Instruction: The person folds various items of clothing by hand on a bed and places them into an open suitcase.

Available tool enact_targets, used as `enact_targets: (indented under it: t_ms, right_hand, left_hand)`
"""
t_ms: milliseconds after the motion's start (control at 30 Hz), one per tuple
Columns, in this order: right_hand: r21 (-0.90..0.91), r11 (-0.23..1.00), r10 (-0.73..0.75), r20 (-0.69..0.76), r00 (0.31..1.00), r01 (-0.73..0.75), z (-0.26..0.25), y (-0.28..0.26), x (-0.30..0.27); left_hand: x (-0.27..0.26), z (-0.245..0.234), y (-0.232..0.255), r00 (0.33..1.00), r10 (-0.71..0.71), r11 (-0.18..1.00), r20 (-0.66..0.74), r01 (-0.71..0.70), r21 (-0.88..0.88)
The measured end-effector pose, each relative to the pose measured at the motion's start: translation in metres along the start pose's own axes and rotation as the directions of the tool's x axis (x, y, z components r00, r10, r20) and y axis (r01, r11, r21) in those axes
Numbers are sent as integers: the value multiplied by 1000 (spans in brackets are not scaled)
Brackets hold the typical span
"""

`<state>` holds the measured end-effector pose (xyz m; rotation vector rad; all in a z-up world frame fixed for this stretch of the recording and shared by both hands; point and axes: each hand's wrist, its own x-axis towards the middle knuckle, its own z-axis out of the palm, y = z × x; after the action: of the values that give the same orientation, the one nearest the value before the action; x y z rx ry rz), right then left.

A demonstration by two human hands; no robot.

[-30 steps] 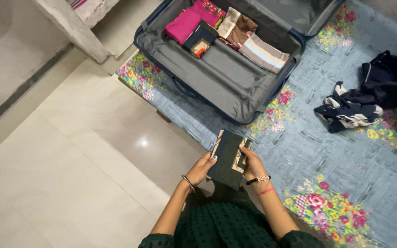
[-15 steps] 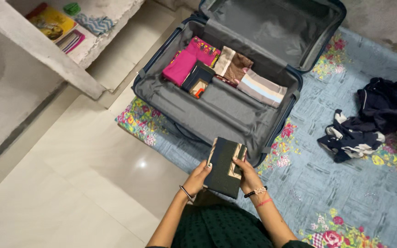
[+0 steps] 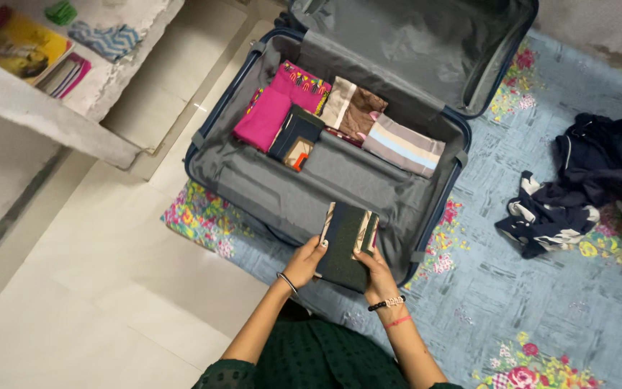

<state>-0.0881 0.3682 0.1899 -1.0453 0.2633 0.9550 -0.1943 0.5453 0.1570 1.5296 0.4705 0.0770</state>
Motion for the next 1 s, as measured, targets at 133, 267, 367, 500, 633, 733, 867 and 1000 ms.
enact_targets:
  t_ms: [133,267,367,500,633,733,867,1000]
  right_hand:
    - [-12,998,-68,-42,997,68,23,-10,44]
    - [34,997,-70,-100,993,74,36,-7,108]
    - [-11,990,-140,-127,982,140,34,1,166]
    - [44,984,-162,-158,974,171,27,3,235]
    - [13,995,-87,-272,958,94,29,2,271]
    - [-9,995,-101,-264,959,103,29,-1,294]
    - [-84,988,-151,-275,949,133,19,9,315]
    - [-183,978,-161,-330,930,105,12,17,322]
  left_hand:
    - [47,-27,-4,998,-54,989,23,51,138]
    - [114,-64,-25,999,-39,943,32,26,333]
    - [163,-82,-50,997,-74,909,-1,68,410]
    - [227,-95,-82,987,-115,914,-108,148,379]
    - [277,-99,-104,998,-11,873,-63,40,486]
    - [296,-95,-103,987,57,880,-150,21,475]
    - [310,-96,-93,982,-93,785,-163,173,595]
    - [311,-99,-88,983,-76,795,-166,160,585]
